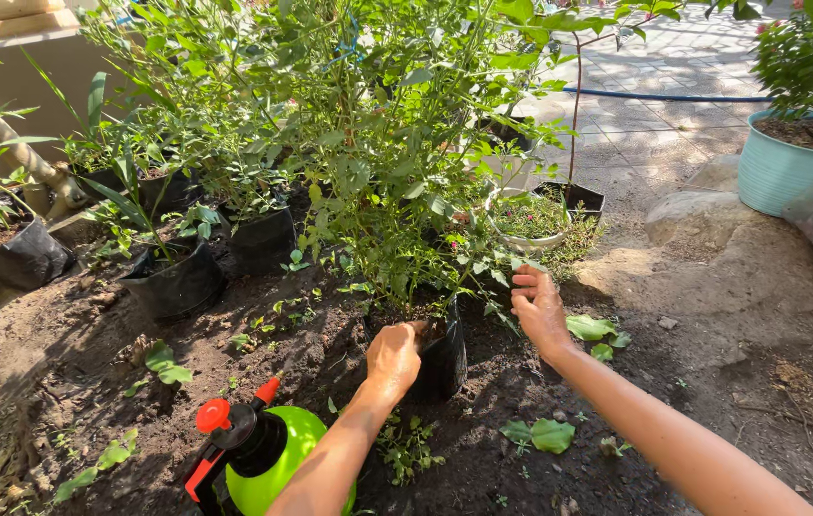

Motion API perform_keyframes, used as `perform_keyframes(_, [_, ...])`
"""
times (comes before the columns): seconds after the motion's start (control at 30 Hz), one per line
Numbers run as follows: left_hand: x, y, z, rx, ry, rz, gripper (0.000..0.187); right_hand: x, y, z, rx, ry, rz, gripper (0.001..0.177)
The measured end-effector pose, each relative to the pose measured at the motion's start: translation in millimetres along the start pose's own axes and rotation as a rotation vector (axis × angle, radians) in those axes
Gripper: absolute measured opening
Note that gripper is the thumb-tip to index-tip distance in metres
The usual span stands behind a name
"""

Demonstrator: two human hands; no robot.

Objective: The person cares for various potted plants by using a hand-pressurized sprayer to apply liquid to the leaves and manually checking the foliage.

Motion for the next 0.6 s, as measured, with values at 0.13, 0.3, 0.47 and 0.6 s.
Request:
perform_keyframes(0.13, [11.5,-19.3,-5.4,-0.019,0.087,0.117,0.015,-16.5,18.1,-14.7,-0.266,0.072,-0.169,0.035])
perform_keyframes(0.3, [13.6,-53.9,-7.8,0.138,0.292,0.094,0.028,-49.3,65.3,-57.8,-0.568,0.059,-0.227,0.037])
perform_keyframes(0.47, [-51.9,-54.0,1.2,0.069,-0.537,-1.020,0.029,-77.1,87.7,-75.6,-0.674,-0.062,-0.259,0.032])
perform_keyframes(0.6, [-25.1,-127.6,4.4,0.153,-0.227,-0.036,0.051,-85.2,96.6,-78.9,-0.672,-0.103,-0.189,0.031])
Point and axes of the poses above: each hand's wrist, its own z-axis towards the middle knuckle, its own y-axis out of the palm, x = y × z, the point moved 7 cm from there along z, towards the middle knuckle, and after that the axes turned 1 degree about y, right-handed, at the moved point
